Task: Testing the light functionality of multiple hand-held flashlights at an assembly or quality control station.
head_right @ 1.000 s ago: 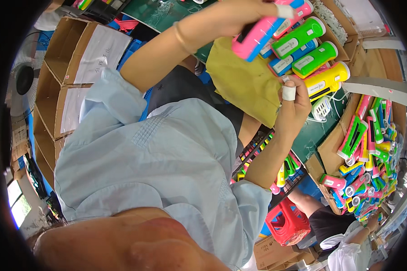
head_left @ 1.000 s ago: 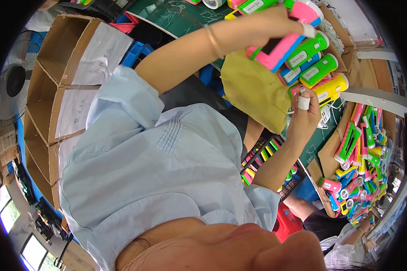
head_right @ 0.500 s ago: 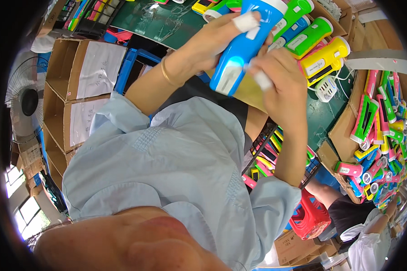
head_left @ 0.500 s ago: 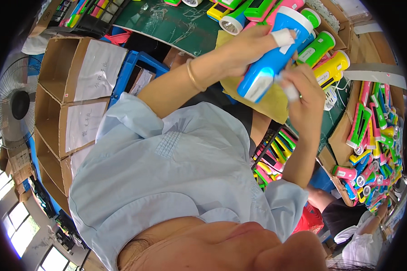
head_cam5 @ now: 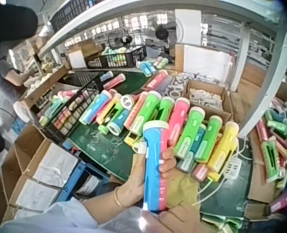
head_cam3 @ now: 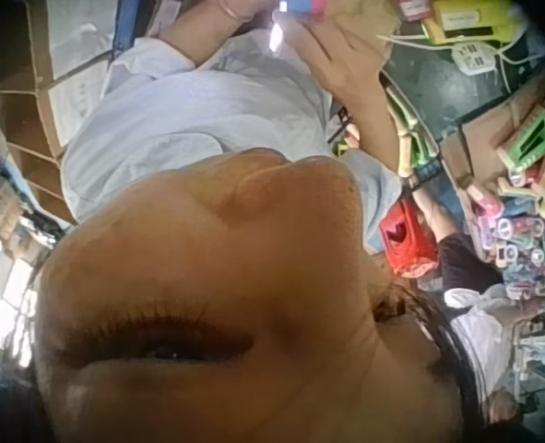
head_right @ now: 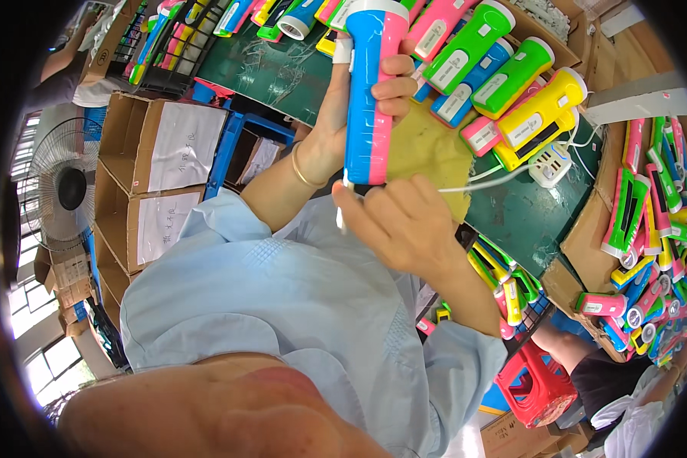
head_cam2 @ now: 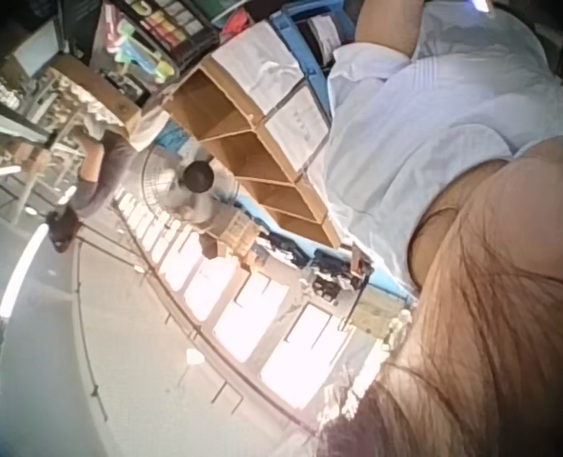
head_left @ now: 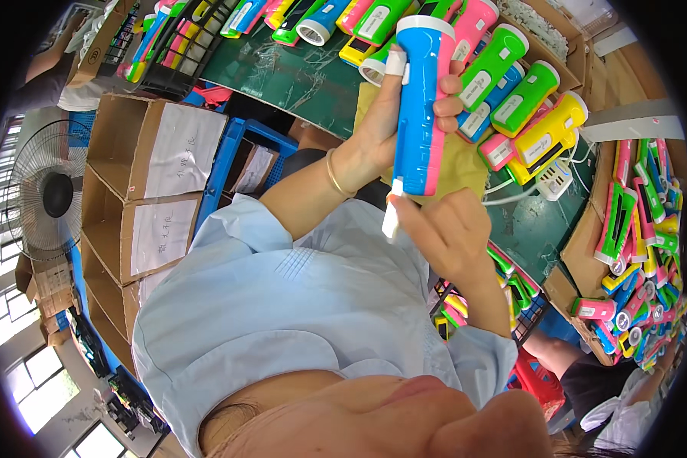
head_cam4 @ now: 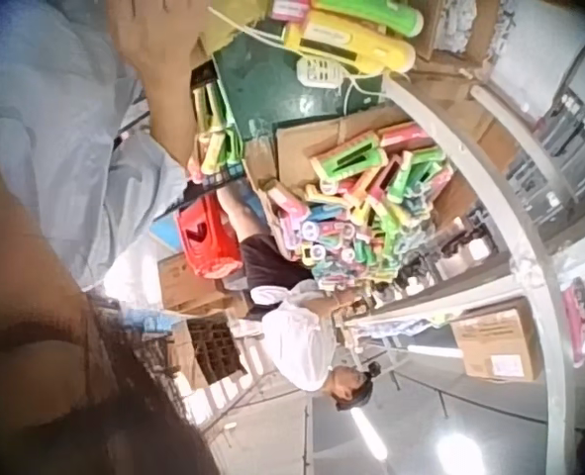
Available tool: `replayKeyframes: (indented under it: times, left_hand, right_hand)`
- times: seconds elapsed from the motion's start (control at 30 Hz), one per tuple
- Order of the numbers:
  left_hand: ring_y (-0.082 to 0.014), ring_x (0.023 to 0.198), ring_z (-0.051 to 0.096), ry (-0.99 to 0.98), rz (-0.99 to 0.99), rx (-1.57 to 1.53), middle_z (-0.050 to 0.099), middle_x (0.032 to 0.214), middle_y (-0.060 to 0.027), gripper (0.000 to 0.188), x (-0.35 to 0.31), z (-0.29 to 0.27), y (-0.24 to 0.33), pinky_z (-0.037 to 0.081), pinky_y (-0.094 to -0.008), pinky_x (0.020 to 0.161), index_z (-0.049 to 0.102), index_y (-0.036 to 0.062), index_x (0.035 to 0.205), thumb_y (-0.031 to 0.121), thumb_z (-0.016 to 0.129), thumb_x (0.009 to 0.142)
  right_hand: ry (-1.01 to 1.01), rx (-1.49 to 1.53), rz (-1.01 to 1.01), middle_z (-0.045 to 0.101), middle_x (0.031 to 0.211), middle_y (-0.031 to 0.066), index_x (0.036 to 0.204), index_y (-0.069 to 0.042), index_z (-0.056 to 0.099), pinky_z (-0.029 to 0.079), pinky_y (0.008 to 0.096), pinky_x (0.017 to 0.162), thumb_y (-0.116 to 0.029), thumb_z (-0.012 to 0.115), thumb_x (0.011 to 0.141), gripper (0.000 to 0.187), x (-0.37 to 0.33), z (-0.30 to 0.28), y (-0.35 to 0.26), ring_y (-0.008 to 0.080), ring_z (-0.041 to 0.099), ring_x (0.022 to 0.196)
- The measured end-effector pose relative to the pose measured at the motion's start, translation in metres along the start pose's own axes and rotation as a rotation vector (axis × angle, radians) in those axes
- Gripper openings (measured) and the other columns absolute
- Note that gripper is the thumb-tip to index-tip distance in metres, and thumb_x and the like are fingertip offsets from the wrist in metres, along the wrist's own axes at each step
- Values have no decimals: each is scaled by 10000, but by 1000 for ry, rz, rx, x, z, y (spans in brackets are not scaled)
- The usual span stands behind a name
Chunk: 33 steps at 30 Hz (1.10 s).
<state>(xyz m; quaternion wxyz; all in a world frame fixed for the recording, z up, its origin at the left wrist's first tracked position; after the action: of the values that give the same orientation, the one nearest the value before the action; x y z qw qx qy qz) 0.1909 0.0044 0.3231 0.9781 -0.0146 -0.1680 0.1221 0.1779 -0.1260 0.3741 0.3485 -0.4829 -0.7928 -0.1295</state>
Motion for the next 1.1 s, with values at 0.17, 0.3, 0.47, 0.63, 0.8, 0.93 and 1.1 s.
replayKeyframes:
  times: [0.17,0.3,0.47,0.63,0.8,0.93,1.1]
  left_hand:
    - [-181,744,502,-5,246,348,506,837,-61,728,-3,4,14,446,-317,691,441,46,1114,667,474,735]
    - [-172,755,581,62,347,1108,581,837,-123,687,-14,15,14,499,-308,668,449,24,1085,635,494,775]
    - [-192,732,588,274,229,810,552,896,-91,527,-27,11,24,508,-322,666,454,20,1066,505,477,859]
    - [-168,686,565,251,10,698,552,894,-76,368,-42,16,21,501,-307,621,458,32,1056,286,593,825]
    - [-142,668,570,345,-79,1033,547,858,-80,367,-50,14,12,505,-297,591,422,24,1093,202,598,823]
    - [-173,883,567,407,-27,1278,545,981,-92,622,-46,20,14,491,-308,749,266,4,1282,182,626,808]
    - [-197,955,550,297,28,1589,544,1065,-127,710,-32,30,16,455,-284,806,275,-9,1290,215,681,752]
  right_hand:
    - [320,-91,582,451,711,55,1019,-54,542,393,309,444,-177,786,522,568,-3,11,25,200,492,575]
    - [334,222,948,511,772,106,928,-1,504,419,311,476,-228,787,632,468,-11,32,50,236,544,646]
    - [227,593,1013,481,924,68,1087,-8,489,400,277,705,-174,650,764,397,-22,33,61,149,449,832]
    - [234,461,1054,524,756,44,1037,-2,572,424,238,636,-42,449,879,204,-52,19,67,108,515,680]
    - [43,292,1037,480,656,20,1135,-38,530,384,249,579,-49,483,856,283,-65,13,63,106,464,616]
    - [32,824,1045,429,719,15,1052,-18,532,331,220,587,-129,476,891,204,-63,14,63,104,395,631]
    - [191,1041,1066,555,731,37,840,4,563,327,201,478,-135,488,892,167,-51,1,76,56,399,550]
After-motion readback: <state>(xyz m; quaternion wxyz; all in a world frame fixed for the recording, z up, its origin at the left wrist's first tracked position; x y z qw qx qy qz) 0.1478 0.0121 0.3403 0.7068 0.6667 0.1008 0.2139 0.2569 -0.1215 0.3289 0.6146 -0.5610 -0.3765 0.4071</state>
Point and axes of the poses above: each hand's wrist, its own x-axis towards the middle knuckle, its own z-axis out of the palm, y = z × x, the point moved 6 cm from there along x, towards the middle knuckle
